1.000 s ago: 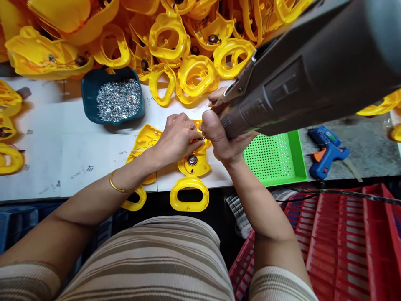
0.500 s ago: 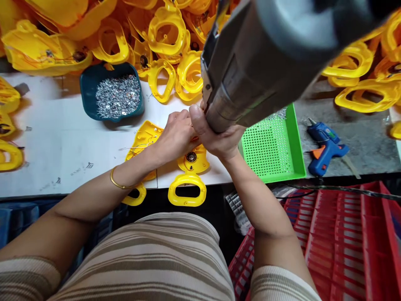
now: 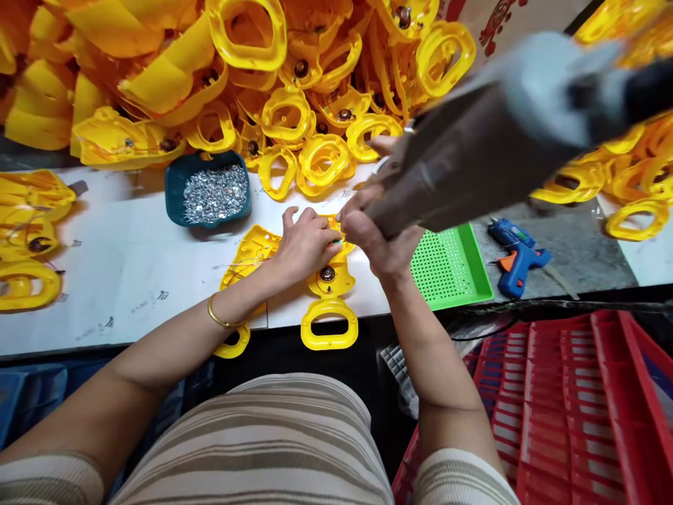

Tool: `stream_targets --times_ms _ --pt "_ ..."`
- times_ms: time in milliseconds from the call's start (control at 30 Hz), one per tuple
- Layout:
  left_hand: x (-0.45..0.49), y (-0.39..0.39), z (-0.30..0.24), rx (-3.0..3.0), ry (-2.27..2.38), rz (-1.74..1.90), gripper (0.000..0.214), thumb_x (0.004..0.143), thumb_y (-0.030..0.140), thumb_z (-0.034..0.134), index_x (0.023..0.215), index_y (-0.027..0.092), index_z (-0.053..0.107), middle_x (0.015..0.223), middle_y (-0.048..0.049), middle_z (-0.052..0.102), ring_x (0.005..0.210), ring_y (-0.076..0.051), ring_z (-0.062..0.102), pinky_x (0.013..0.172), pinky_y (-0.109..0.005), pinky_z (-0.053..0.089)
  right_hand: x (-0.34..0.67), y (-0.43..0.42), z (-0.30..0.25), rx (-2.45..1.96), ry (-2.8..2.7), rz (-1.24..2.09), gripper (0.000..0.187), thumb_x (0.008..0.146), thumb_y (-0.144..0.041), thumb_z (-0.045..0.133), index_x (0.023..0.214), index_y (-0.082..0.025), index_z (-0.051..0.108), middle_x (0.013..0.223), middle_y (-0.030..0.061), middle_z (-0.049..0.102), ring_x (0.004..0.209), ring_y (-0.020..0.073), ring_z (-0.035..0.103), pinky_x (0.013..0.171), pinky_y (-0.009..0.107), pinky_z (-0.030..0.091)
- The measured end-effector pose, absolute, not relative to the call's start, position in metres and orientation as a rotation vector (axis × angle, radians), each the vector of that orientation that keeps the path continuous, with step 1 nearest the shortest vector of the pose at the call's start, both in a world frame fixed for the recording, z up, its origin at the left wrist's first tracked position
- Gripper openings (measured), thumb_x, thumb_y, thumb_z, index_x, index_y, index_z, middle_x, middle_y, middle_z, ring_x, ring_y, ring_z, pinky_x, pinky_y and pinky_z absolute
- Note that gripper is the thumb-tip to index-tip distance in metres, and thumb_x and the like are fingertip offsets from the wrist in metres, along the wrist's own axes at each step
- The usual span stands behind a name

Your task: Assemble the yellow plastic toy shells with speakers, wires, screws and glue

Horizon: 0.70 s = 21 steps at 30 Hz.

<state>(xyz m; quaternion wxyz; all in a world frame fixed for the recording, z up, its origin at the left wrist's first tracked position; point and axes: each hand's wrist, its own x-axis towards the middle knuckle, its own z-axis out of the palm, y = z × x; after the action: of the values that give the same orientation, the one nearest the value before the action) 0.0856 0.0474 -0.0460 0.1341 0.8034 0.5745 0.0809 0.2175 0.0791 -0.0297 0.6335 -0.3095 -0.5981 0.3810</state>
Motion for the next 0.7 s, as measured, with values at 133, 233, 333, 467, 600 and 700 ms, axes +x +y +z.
stream_targets --times_ms 133,233,333,467,600,700 --pt "0.069 0.039 -0.018 2.324 1.540 0.186 0.027 0.095 0.027 0.051 0.107 0.020 0.073 0.103 -0.0115 0.072 0.108 -0.030 0.059 0.101 -0.051 0.040 0.233 0.063 -0.004 -0.578 -1.311 0.872 0.035 0.077 -0.046 0.071 0.107 -0.031 0.059 0.051 -0.0090 0.052 0.037 0.0133 0.050 0.044 0.030 0.051" --pt "0.029 0.008 -0.012 2.482 1.343 0.311 0.034 0.092 0.038 0.057 0.124 0.033 0.065 0.124 -0.0077 0.068 0.120 -0.031 0.056 0.104 -0.049 0.039 0.243 0.050 0.000 -0.679 -1.302 0.858 0.030 0.077 -0.051 0.070 0.088 -0.026 0.061 0.047 -0.0081 0.051 0.034 0.0116 0.047 0.038 0.027 0.047" --pt "-0.020 -0.027 -0.037 2.629 1.219 0.308 0.054 0.088 0.051 0.058 0.140 0.037 0.051 0.145 -0.0090 0.054 0.135 -0.037 0.046 0.115 -0.059 0.024 0.250 0.037 -0.007 -0.812 -1.361 0.889 0.036 0.078 -0.055 0.068 0.072 -0.022 0.055 0.052 -0.0036 0.055 0.042 0.0122 0.052 0.043 0.028 0.048" --pt "-0.049 -0.043 -0.085 2.613 1.371 0.236 0.071 0.086 0.063 0.057 0.148 0.030 0.043 0.160 -0.0115 0.033 0.144 -0.041 0.034 0.119 -0.061 0.009 0.250 0.025 -0.020 -1.009 -1.408 0.904 0.033 0.079 -0.048 0.068 0.071 -0.020 0.053 0.062 0.0002 0.058 0.055 0.0131 0.055 0.055 0.031 0.051" --pt "-0.020 -0.035 -0.097 2.652 1.409 0.177 0.069 0.086 0.059 0.061 0.147 0.031 0.045 0.163 -0.0119 0.025 0.146 -0.041 0.029 0.119 -0.062 0.006 0.242 0.023 -0.031 -1.103 -1.381 0.774 0.031 0.077 -0.046 0.069 0.087 -0.019 0.057 0.073 0.0009 0.059 0.066 0.0138 0.058 0.065 0.031 0.054" --pt "0.009 -0.030 -0.084 2.681 1.373 0.238 0.059 0.090 0.052 0.059 0.145 0.032 0.048 0.160 -0.0134 0.032 0.144 -0.040 0.034 0.117 -0.064 0.008 0.239 0.027 -0.038 -1.075 -1.392 0.734 0.033 0.079 -0.047 0.066 0.096 -0.020 0.058 0.082 0.0025 0.062 0.073 0.0144 0.060 0.073 0.031 0.055"
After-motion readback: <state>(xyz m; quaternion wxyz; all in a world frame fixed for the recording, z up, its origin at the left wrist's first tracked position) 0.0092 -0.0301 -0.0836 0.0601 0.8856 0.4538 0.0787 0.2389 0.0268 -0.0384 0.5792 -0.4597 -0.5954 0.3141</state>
